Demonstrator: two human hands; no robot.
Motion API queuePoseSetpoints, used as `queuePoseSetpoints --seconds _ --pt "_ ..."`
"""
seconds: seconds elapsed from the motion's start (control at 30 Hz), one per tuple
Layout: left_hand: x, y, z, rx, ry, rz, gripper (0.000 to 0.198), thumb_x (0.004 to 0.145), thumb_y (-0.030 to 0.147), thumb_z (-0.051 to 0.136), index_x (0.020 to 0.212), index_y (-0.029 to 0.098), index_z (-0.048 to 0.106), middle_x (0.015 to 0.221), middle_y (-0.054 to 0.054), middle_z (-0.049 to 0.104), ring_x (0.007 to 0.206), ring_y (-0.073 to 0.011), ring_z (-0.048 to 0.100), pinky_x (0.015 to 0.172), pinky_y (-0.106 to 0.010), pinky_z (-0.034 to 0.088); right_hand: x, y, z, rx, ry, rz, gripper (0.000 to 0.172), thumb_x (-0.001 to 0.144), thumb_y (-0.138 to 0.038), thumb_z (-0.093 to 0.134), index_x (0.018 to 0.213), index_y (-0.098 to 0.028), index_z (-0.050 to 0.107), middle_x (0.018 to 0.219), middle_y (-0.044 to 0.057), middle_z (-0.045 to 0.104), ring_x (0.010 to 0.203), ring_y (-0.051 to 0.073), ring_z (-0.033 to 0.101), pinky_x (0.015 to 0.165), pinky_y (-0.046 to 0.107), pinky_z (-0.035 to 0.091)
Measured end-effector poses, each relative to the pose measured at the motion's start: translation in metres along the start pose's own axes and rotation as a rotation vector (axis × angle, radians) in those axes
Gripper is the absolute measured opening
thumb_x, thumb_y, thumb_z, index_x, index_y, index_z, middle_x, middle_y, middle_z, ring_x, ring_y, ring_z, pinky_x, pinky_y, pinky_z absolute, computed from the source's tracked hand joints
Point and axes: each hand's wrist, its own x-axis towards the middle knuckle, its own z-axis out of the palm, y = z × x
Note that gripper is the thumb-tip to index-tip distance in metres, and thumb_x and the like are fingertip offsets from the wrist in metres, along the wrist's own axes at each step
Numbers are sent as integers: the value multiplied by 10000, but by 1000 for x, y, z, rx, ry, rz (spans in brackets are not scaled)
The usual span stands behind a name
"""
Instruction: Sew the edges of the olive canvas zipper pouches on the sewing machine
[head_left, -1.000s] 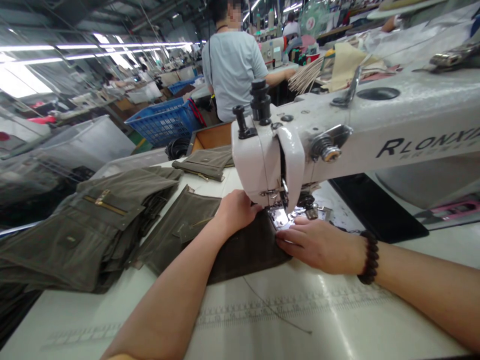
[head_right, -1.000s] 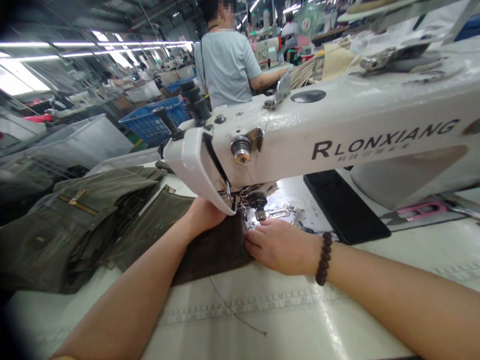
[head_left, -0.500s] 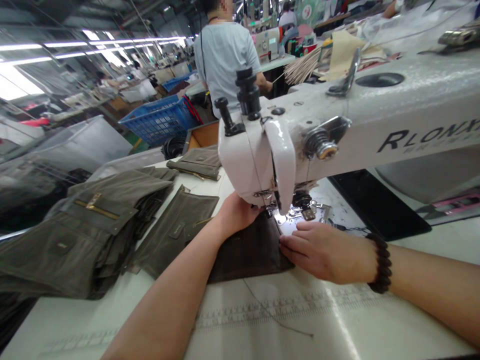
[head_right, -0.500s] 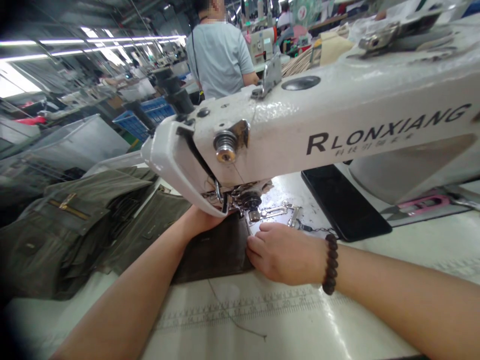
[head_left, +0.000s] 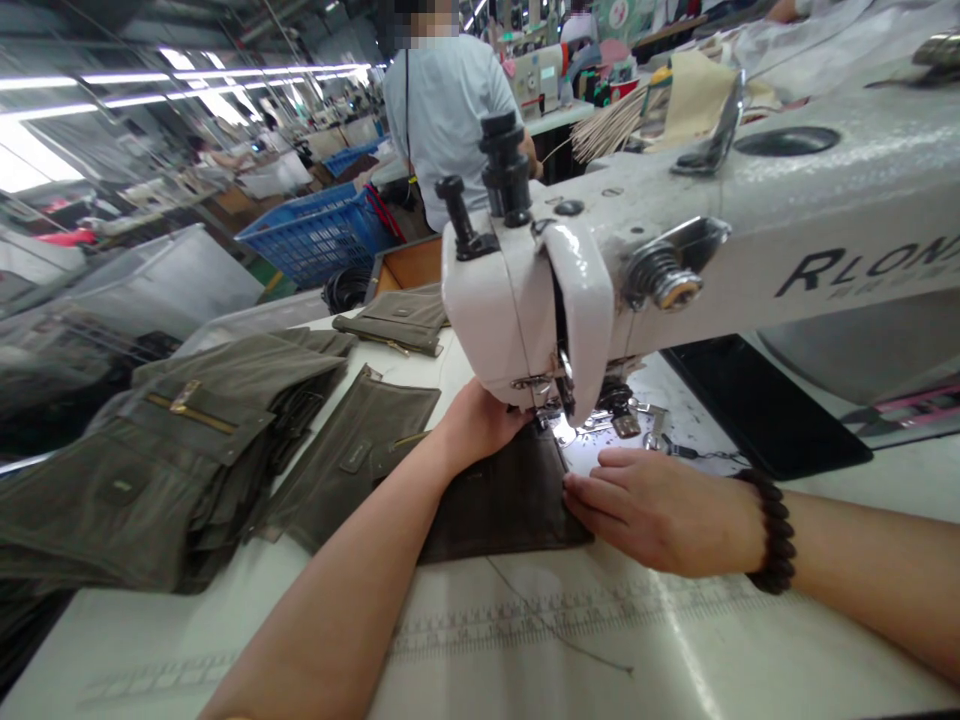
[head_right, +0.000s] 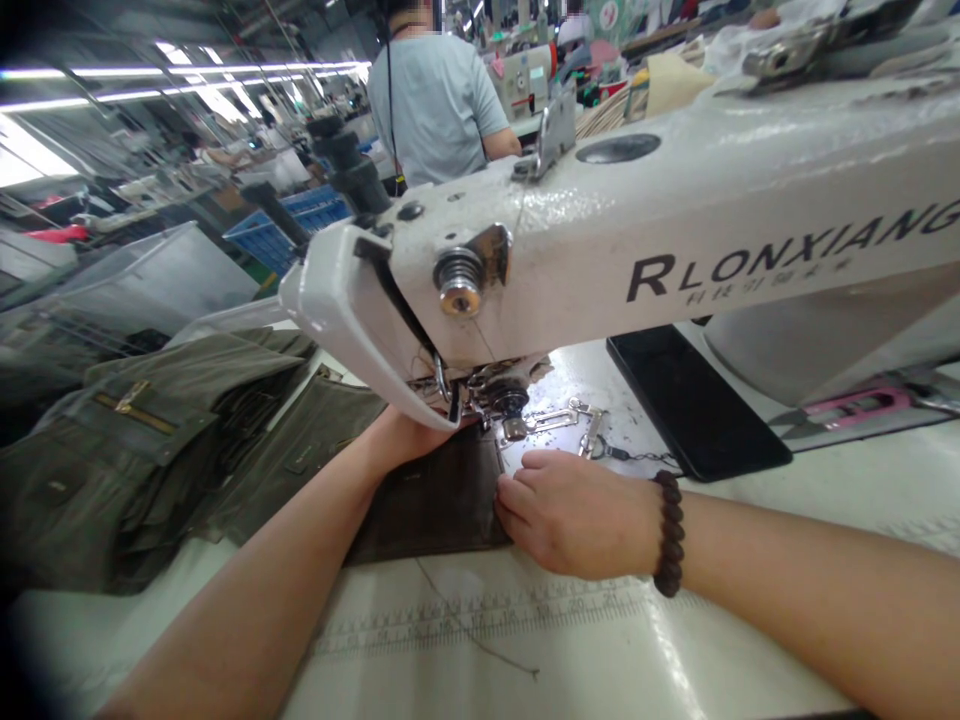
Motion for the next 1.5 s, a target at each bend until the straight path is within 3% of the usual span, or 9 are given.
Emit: queuePoseSetpoints --seconds 0.33,0.6,1.07,1.33,1.5 --pt "2 -10 12 6 63 70 332 761 194 535 1092 173 558 1147 -21 580 1119 -185 479 968 -265 366 -1 -2 2 -10 17 -4 314 824 -72 307 825 -96 620 797 102 575 558 163 395 520 301 307" --pt "6 -10 7 37 8 29 308 776 196 521 1072 121 566 1120 -79 591 1074 -220 515 916 -298 408 0 1 3 -26 11 22 306 825 -70 311 851 -91 615 822 100 577 557 158 396 512 297 312" --pt "3 -10 4 -55 19 64 360 737 211 583 1087 133 551 1118 -66 594 1077 -211 510 929 -298 396 1 -4 3 -40 50 9 342 817 -59 276 851 -78 616 833 132 586 555 160 426 523 297 344" --pt "6 -15 8 -58 6 22 297 749 228 553 1037 166 586 1042 -65 628 997 -228 557 851 -308 448 1 -7 5 -75 66 53 340 813 -57 284 850 -79 621 842 121 596 536 155 423 514 294 353" --pt "10 -20 12 -91 14 -106 219 739 198 531 934 162 624 982 -77 642 971 -230 567 823 -307 457 4 -4 6 -93 21 98 350 800 -51 274 901 -69 609 867 122 591 528 150 425 513 297 366"
